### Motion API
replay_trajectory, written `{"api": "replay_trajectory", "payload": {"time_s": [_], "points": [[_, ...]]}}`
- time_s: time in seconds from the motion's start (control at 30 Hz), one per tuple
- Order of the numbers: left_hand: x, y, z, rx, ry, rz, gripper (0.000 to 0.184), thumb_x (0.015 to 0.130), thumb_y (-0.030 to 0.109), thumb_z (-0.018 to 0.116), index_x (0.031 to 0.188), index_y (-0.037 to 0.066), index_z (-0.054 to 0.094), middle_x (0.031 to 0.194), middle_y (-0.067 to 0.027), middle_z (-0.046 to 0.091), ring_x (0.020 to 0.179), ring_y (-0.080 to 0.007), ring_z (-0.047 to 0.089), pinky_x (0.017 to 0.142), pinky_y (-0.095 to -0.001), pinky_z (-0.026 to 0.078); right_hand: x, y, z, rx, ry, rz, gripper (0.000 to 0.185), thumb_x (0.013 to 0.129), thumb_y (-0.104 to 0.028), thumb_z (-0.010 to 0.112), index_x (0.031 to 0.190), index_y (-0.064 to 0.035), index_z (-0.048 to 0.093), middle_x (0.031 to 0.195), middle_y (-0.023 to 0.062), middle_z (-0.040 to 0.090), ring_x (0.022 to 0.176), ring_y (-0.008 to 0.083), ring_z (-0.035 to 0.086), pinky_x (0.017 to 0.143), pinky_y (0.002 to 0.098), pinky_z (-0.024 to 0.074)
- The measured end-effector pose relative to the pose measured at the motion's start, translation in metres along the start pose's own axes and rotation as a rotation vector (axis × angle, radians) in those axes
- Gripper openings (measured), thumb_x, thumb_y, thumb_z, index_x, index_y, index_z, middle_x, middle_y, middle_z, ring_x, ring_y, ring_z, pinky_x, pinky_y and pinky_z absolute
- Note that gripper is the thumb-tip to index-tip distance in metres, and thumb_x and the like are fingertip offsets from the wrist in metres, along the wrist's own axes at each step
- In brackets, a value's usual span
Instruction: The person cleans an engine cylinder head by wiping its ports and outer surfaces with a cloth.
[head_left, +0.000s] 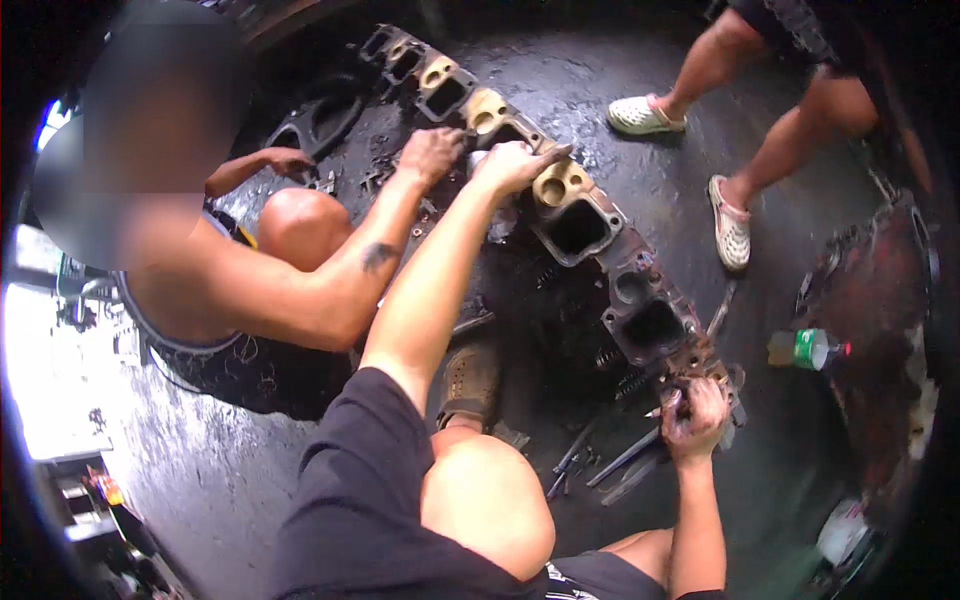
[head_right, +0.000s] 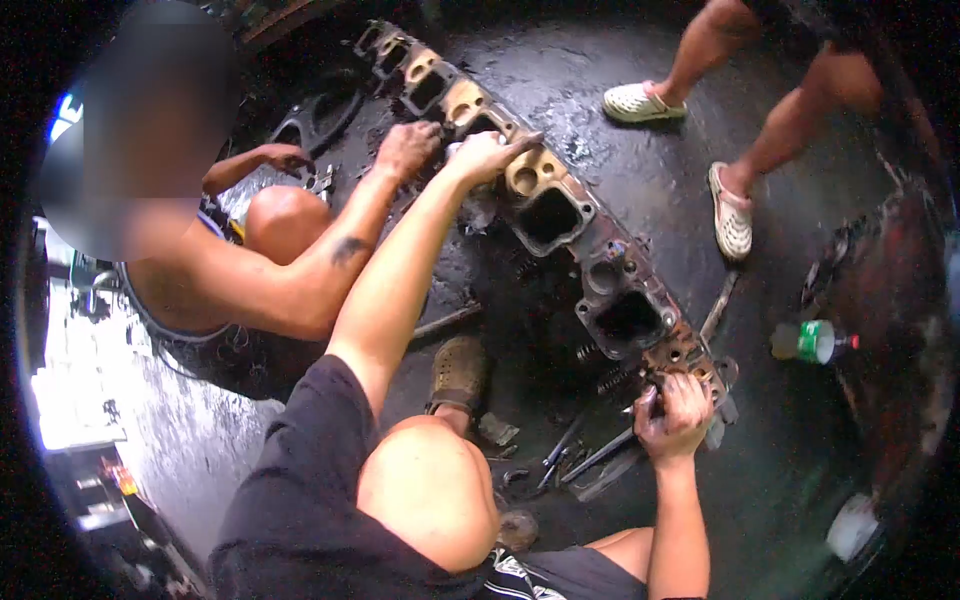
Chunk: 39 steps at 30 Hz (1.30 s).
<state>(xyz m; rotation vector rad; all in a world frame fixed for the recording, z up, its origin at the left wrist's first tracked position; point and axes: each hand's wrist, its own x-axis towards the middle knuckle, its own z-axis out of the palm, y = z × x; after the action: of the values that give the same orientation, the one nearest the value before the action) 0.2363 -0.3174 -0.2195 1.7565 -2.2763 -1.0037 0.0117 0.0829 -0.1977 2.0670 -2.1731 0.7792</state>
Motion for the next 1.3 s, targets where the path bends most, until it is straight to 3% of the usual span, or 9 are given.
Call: {"api": "replay_trajectory", "payload": {"time_s": [0.07,0.3,0.33,0.43,0.67,0.93,1.07,1.1,1.3], "points": [[-0.007,-0.002,-0.006,-0.007,-0.018,0.082,0.107,0.079,0.09,0.038,0.104,-0.009,0.068,0.111,-0.0321,0.067,0.109,-0.0413,0.066,0.097,-0.0443,0.048,0.001,-0.001,0.002,-0.027,0.045,-0.062,0.012,0.076,-0.012,0.063,0.08,-0.0008,0.061,0.079,0.0151,0.063,0.078,0.0354,0.062,0.078,0.0442,0.047],[-0.027,-0.026,0.011,-0.297,0.107,0.084,0.085,0.098,0.071,0.034,0.135,-0.002,0.057,0.136,-0.0263,0.058,0.13,-0.0361,0.054,0.111,-0.0393,0.036,0.002,-0.002,-0.001,0.027,0.076,-0.024,0.009,0.075,-0.01,0.063,0.078,-0.0026,0.06,0.076,0.0138,0.061,0.074,0.0352,0.061,0.076,0.0441,0.0475],[-0.017,-0.029,0.015,-0.256,0.192,0.168,0.101,0.09,0.082,0.027,0.119,-0.007,0.064,0.113,-0.0325,0.067,0.116,-0.0423,0.062,0.099,-0.0456,0.045,0.007,-0.003,0.0,0.043,0.071,-0.015,0.009,0.075,-0.01,0.063,0.079,-0.0029,0.061,0.076,0.0136,0.061,0.074,0.0351,0.061,0.076,0.0439,0.0475],[0.0,0.003,-0.001,-0.261,-0.091,-0.037,0.105,0.09,0.083,0.025,0.123,-0.011,0.061,0.118,-0.0365,0.063,0.121,-0.0447,0.059,0.105,-0.0469,0.043,0.006,-0.005,-0.005,0.049,0.024,-0.019,0.01,0.074,-0.011,0.064,0.082,-0.0031,0.063,0.079,0.013,0.064,0.076,0.0338,0.062,0.076,0.043,0.0474],[-0.051,-0.008,0.003,-0.163,0.159,0.05,0.088,0.091,0.078,0.038,0.129,0.002,0.061,0.122,-0.0302,0.064,0.12,-0.0406,0.06,0.104,-0.0471,0.044,0.001,-0.004,-0.002,0.005,0.024,-0.003,0.012,0.075,-0.011,0.063,0.082,-0.0017,0.062,0.077,0.014,0.062,0.076,0.0351,0.06,0.075,0.0444,0.0458],[-0.012,-0.003,0.018,-0.102,0.216,0.033,0.098,0.089,0.082,0.033,0.125,-0.005,0.062,0.122,-0.0326,0.063,0.122,-0.0433,0.058,0.104,-0.0488,0.044,0.003,-0.003,-0.003,-0.014,0.034,-0.027,0.014,0.076,-0.014,0.064,0.082,-0.0015,0.062,0.078,0.0148,0.062,0.075,0.0352,0.06,0.074,0.0449,0.0459],[-0.028,-0.015,0.031,-0.051,0.395,0.152,0.069,0.094,0.061,0.051,0.117,-0.002,0.065,0.109,-0.0287,0.068,0.108,-0.0445,0.064,0.096,-0.0479,0.048,-0.002,0.004,0.004,0.027,0.064,-0.008,0.014,0.076,-0.014,0.064,0.081,-0.0012,0.062,0.078,0.0152,0.062,0.075,0.0353,0.059,0.074,0.0455,0.0459],[-0.028,-0.025,0.039,-0.03,0.499,0.246,0.046,0.095,0.04,0.056,0.113,-0.002,0.065,0.105,-0.0262,0.068,0.105,-0.044,0.063,0.094,-0.0488,0.048,0.0,0.003,0.003,0.029,0.087,-0.032,0.014,0.077,-0.014,0.064,0.082,-0.0012,0.062,0.077,0.0145,0.061,0.074,0.0348,0.059,0.073,0.045,0.0458],[-0.051,-0.038,0.051,-0.049,0.73,0.351,0.04,0.086,0.01,0.061,0.125,0.003,0.062,0.127,-0.0214,0.054,0.122,-0.0403,0.051,0.104,-0.0469,0.044,0.003,-0.004,-0.002,0.004,0.062,-0.023,0.01,0.077,-0.011,0.063,0.08,-0.002,0.061,0.076,0.0132,0.06,0.072,0.0336,0.059,0.071,0.0435,0.0455]]}}
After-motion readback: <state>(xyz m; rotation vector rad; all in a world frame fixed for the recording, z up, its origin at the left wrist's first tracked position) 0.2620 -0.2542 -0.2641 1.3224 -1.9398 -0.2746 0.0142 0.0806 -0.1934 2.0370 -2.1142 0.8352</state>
